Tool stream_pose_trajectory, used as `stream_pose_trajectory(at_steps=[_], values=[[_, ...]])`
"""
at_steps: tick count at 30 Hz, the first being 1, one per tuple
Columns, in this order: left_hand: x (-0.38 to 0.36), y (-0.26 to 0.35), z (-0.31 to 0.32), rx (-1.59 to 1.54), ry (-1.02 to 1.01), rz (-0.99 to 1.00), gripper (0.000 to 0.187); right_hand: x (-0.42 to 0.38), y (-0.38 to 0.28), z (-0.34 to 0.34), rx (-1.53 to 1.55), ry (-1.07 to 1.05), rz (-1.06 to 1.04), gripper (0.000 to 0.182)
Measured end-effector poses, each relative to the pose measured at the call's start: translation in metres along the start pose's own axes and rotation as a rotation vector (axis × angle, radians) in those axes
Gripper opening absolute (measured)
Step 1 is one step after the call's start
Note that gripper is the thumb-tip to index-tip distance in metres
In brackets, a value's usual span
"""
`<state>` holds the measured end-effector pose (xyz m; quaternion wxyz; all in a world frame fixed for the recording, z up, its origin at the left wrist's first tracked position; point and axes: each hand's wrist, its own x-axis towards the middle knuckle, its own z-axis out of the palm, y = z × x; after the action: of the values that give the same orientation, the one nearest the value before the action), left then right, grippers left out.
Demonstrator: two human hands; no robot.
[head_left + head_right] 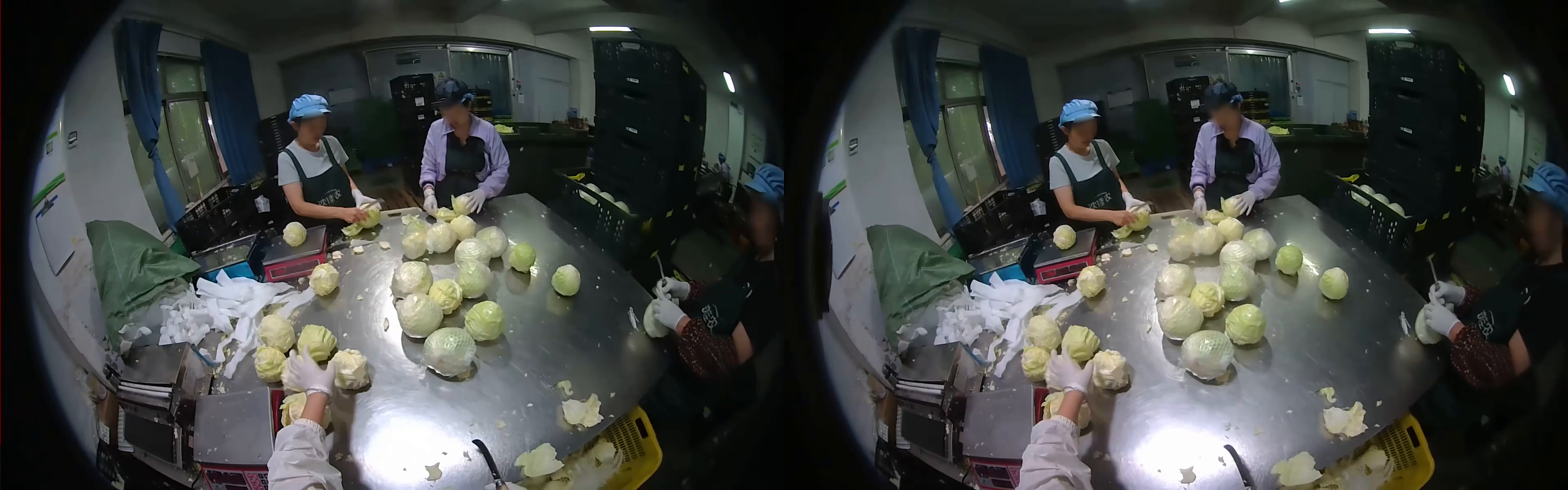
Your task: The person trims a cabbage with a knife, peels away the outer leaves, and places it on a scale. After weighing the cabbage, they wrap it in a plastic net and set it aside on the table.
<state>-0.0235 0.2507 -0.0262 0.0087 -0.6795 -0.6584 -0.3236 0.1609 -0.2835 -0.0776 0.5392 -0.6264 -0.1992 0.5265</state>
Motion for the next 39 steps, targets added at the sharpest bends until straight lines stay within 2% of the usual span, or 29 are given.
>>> stream_pose_trajectory(at_steps=[1, 3, 5, 7, 9, 10, 11, 12, 13, 16, 18, 20, 21, 22, 23, 24, 25, 26, 27, 29, 30, 31, 32, 33, 35, 36, 37, 38, 39], values=[[-0.008, 0.019, 0.004, 0.083, 0.125, 0.157, 0.086, 0.01, 0.015, 0.001, 0.022, 0.07, 0.001, 0.017], [-0.023, 0.065, 0.032, -0.297, -0.156, 0.446, 0.099, 0.018, 0.032, -0.002, 0.061, 0.11, 0.09, 0.021], [-0.048, 0.115, 0.036, -0.465, -0.399, 0.44, 0.113, 0.045, 0.056, -0.001, 0.172, 0.238, -0.175, 0.024], [-0.064, 0.157, 0.041, -0.496, -0.6, 0.441, 0.121, 0.055, 0.068, -0.024, 0.164, 0.231, -0.124, 0.024], [-0.077, 0.176, 0.074, -0.544, -0.642, 0.482, 0.128, 0.056, 0.077, -0.038, 0.161, 0.413, -0.398, 0.025], [-0.084, 0.189, 0.079, -0.503, -0.673, 0.489, 0.131, 0.033, 0.013, -0.032, 0.656, 0.49, -0.255, 0.027], [-0.089, 0.199, 0.085, -0.459, -0.706, 0.5, 0.133, 0.055, 0.087, -0.085, 0.722, 0.405, -0.435, 0.027], [-0.094, 0.207, 0.097, -0.472, -0.689, 0.474, 0.132, 0.016, 0.017, -0.053, 0.58, 0.675, -0.281, 0.021], [-0.097, 0.211, 0.108, -0.476, -0.701, 0.491, 0.132, 0.012, 0.026, -0.066, 0.535, 0.77, -0.344, 0.017], [-0.103, 0.221, 0.103, -0.614, -0.677, 0.35, 0.114, 0.003, 0.089, -0.118, 0.449, 0.906, -0.259, 0.01], [-0.11, 0.211, 0.099, -0.638, -0.637, 0.448, 0.111, -0.008, 0.121, -0.132, 0.081, 0.86, -0.213, 0.007], [-0.119, 0.195, 0.1, -0.759, -0.62, 0.547, 0.105, -0.008, 0.127, -0.116, 0.065, 0.89, -0.205, 0.009], [-0.127, 0.184, 0.102, -0.853, -0.657, 0.555, 0.103, -0.011, 0.107, -0.095, 0.041, 0.919, -0.201, 0.012], [-0.137, 0.175, 0.081, -0.825, -0.694, 0.66, 0.102, -0.025, 0.048, -0.057, 0.047, 0.902, -0.318, 0.014], [-0.148, 0.169, 0.054, -0.784, -0.775, 0.748, 0.101, -0.023, 0.028, -0.046, 0.06, 0.902, -0.314, 0.014], [-0.161, 0.159, 0.04, -0.941, -1.043, 0.685, 0.101, -0.022, 0.016, -0.038, 0.197, 0.752, -0.308, 0.012], [-0.175, 0.148, 0.028, -0.996, -1.179, 0.751, 0.104, -0.022, 0.014, -0.031, 0.332, 0.596, -0.3, 0.012], [-0.179, 0.15, -0.001, -0.875, -1.291, 0.983, 0.106, -0.015, 0.029, -0.036, 0.275, 0.527, -0.228, 0.021], [-0.19, 0.145, -0.014, -0.914, -1.35, 1.14, 0.11, -0.002, 0.032, -0.035, 0.286, 0.518, -0.221, 0.021], [-0.201, 0.138, -0.042, -0.667, -1.261, 1.508, 0.11, 0.021, 0.033, -0.034, 0.127, 0.488, -0.176, 0.036], [-0.201, 0.135, -0.056, -0.656, -1.281, 1.497, 0.11, 0.03, 0.023, -0.029, 0.087, 0.456, -0.244, 0.036], [-0.201, 0.134, -0.068, -0.495, -1.144, 1.576, 0.109, 0.039, 0.014, -0.027, 0.046, 0.424, -0.306, 0.035], [-0.205, 0.129, -0.075, -0.335, -1.008, 1.644, 0.108, 0.056, 0.023, -0.03, -0.021, 0.404, -0.346, 0.041], [-0.209, 0.116, -0.072, -0.33, -1.035, 1.636, 0.108, 0.063, 0.018, -0.031, -0.053, 0.379, -0.37, 0.05], [-0.216, 0.079, -0.054, -0.569, -1.204, 0.876, 0.105, 0.073, -0.005, -0.028, -0.077, 0.328, -0.398, 0.073], [-0.221, 0.066, -0.049, -0.732, -1.244, 0.819, 0.097, 0.085, -0.001, -0.026, -0.099, 0.298, -0.453, 0.078], [-0.231, 0.065, -0.056, -0.719, -1.273, 0.814, 0.097, 0.097, 0.003, -0.023, -0.123, 0.269, -0.514, 0.083], [-0.244, 0.072, -0.07, -0.948, -1.56, 0.216, 0.092, 0.098, -0.005, -0.013, -0.017, 0.237, -0.484, 0.083], [-0.255, 0.08, -0.083, -1.116, -1.738, -0.454, 0.088, 0.098, -0.013, -0.006, 0.089, 0.205, -0.456, 0.082]])
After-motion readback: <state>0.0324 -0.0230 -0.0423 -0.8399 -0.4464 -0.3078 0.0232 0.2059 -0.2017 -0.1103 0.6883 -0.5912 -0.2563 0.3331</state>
